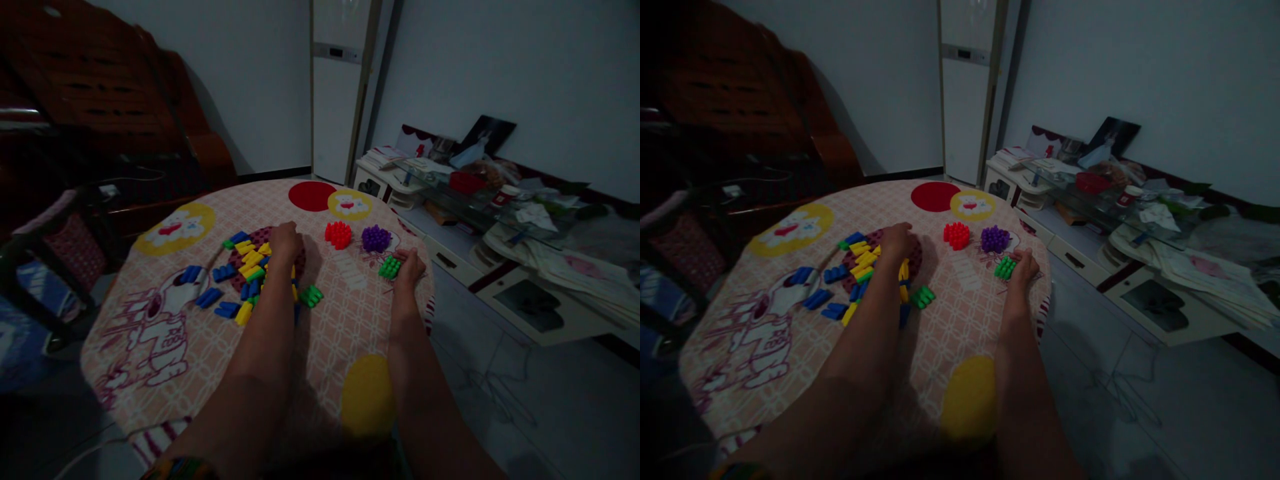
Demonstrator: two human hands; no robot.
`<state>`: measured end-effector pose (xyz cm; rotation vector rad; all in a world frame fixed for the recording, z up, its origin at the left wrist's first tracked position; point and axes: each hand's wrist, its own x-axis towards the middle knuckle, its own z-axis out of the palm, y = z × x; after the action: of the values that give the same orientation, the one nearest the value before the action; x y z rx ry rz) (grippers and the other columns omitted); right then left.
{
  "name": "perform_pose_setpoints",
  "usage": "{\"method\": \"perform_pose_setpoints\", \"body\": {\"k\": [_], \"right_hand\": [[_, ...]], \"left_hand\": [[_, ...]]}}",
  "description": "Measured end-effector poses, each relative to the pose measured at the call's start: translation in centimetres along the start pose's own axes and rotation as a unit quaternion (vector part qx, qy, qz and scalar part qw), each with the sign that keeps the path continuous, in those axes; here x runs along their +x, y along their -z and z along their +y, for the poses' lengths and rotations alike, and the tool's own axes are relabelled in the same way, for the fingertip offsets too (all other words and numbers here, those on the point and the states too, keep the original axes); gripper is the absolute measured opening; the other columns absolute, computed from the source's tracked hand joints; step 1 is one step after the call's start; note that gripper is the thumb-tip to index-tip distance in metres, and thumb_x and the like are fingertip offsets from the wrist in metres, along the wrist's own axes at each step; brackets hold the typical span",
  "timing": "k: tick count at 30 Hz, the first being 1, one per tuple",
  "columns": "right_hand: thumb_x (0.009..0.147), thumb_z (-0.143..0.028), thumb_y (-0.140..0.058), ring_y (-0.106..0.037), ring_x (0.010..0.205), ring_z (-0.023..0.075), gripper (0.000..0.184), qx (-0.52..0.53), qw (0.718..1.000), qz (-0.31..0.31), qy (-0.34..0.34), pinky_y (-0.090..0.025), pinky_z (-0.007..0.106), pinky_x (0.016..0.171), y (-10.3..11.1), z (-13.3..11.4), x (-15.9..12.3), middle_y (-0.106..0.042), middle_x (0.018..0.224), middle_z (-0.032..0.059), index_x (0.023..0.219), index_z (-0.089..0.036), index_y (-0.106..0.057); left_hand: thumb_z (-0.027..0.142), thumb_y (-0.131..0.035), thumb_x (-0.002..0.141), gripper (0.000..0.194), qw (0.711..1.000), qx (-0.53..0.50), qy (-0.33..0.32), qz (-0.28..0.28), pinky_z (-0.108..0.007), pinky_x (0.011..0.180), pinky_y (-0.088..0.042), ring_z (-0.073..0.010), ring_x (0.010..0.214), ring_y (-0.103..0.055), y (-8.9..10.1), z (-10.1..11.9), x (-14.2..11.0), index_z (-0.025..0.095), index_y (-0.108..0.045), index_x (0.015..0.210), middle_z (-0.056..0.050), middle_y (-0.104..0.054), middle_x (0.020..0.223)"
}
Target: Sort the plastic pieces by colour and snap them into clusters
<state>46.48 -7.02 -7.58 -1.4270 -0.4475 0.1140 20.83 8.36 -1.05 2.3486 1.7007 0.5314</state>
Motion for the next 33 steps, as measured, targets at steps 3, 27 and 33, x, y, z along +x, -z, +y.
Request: {"method": "perform_pose_setpoints", "body": {"k": [3, 27, 33], "right_hand": [[0.093, -0.056, -0.039, -0.068, 0.066, 0.0188, 0.047, 0.003, 1.000, -0.009, 0.008, -0.053, 0.031, 0.059, 0.0, -0.2, 0.0, -0.069, 0.074, 0.0071, 0.076, -0.019, -0.063], [0.090, -0.054, -0.042, -0.066, 0.062, 0.0195, 0.047, 0.019, 0.999, 0.007, -0.036, -0.052, 0.033, 0.062, -0.5, -0.1, 0.8, -0.070, 0.069, 0.0063, 0.073, -0.017, -0.066], [0.089, -0.052, -0.044, -0.065, 0.063, 0.0191, 0.044, 0.017, 0.999, 0.005, -0.045, -0.051, 0.032, 0.061, -0.4, -0.4, 0.5, -0.071, 0.073, 0.0064, 0.075, -0.017, -0.067]], "left_hand": [[0.012, -0.052, 0.090, 0.030, 0.996, 0.041, 0.077, -0.030, -0.050, 0.091, -0.051, -0.0380, 0.112, -0.063, 0.6, -1.8, -0.4, 0.003, -0.067, 0.115, -0.022, -0.070, 0.118], [0.003, -0.056, 0.069, 0.026, 0.895, -0.226, -0.372, -0.102, -0.030, 0.083, -0.047, -0.0208, 0.092, -0.061, -6.4, 13.1, -8.4, 0.016, -0.062, 0.090, -0.008, -0.067, 0.097], [0.007, -0.059, 0.068, 0.025, 0.918, -0.236, -0.305, -0.092, -0.031, 0.081, -0.046, -0.0207, 0.090, -0.060, -6.5, 12.1, -8.2, 0.018, -0.061, 0.090, -0.006, -0.066, 0.096]]}}
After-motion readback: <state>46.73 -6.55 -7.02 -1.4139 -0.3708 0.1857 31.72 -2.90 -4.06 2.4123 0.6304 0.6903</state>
